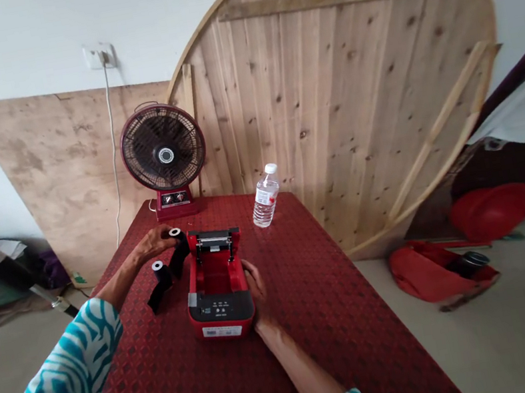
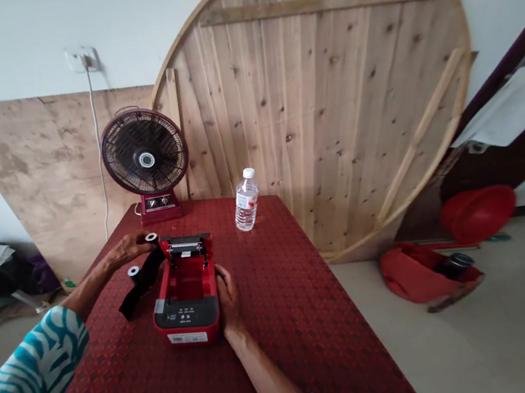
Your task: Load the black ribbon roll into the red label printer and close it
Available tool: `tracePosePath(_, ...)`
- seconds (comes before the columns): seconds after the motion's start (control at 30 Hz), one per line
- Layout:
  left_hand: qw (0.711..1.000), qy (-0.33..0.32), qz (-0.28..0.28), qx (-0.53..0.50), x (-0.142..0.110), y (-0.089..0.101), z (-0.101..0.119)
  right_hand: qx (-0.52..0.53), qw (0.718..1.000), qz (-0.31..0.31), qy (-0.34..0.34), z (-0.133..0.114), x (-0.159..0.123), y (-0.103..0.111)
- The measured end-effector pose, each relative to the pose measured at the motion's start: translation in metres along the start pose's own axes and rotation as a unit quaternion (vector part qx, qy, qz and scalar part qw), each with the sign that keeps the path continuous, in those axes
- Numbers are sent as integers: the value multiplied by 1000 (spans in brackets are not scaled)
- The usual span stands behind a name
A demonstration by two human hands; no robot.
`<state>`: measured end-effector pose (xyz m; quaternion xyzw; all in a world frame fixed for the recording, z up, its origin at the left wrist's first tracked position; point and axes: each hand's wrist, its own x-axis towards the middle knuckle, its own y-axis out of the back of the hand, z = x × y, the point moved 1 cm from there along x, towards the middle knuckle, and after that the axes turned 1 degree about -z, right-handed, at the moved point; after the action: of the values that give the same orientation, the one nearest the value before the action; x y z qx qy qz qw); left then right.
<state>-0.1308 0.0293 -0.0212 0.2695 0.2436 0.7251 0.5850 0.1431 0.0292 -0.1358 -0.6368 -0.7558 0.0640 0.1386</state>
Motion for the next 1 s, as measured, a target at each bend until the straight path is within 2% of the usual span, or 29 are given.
tracePosePath(0.1, 999, 5, 1, -47, -29, 21, 6, -1, 1000, 7, 1, 1, 1, -1)
tracePosePath(0.17, 992, 25, -19, -120, -51, 28, 11, 1, 1000, 9, 5, 1, 1, -2)
tracePosePath(0.27, 972, 46, -68, -219, -78, 24, 28, 8, 1000, 7, 9, 2, 1, -3)
tracePosePath(0.33, 971, 33, -108, -209, -88, 13, 46, 9, 1000, 5, 5, 1, 1, -4)
tracePosePath(0.47, 982, -38, -182, -48, -92, -12, 85, 11, 1000, 7, 8, 1, 1, -5)
tracePosePath(0.63, 963, -111, -179, 168, -78, -36, 108, 11, 1000, 7, 21, 0, 2, -7)
tracePosePath(0.8, 913, -79, -192, 351, -67, -55, 117, 21, 1000, 7, 15, 1, 2, -8)
tracePosePath(1.0, 880, -69, -231, 408, -53, -76, 120, 25, 999, 13, 23, -3, 1, -8)
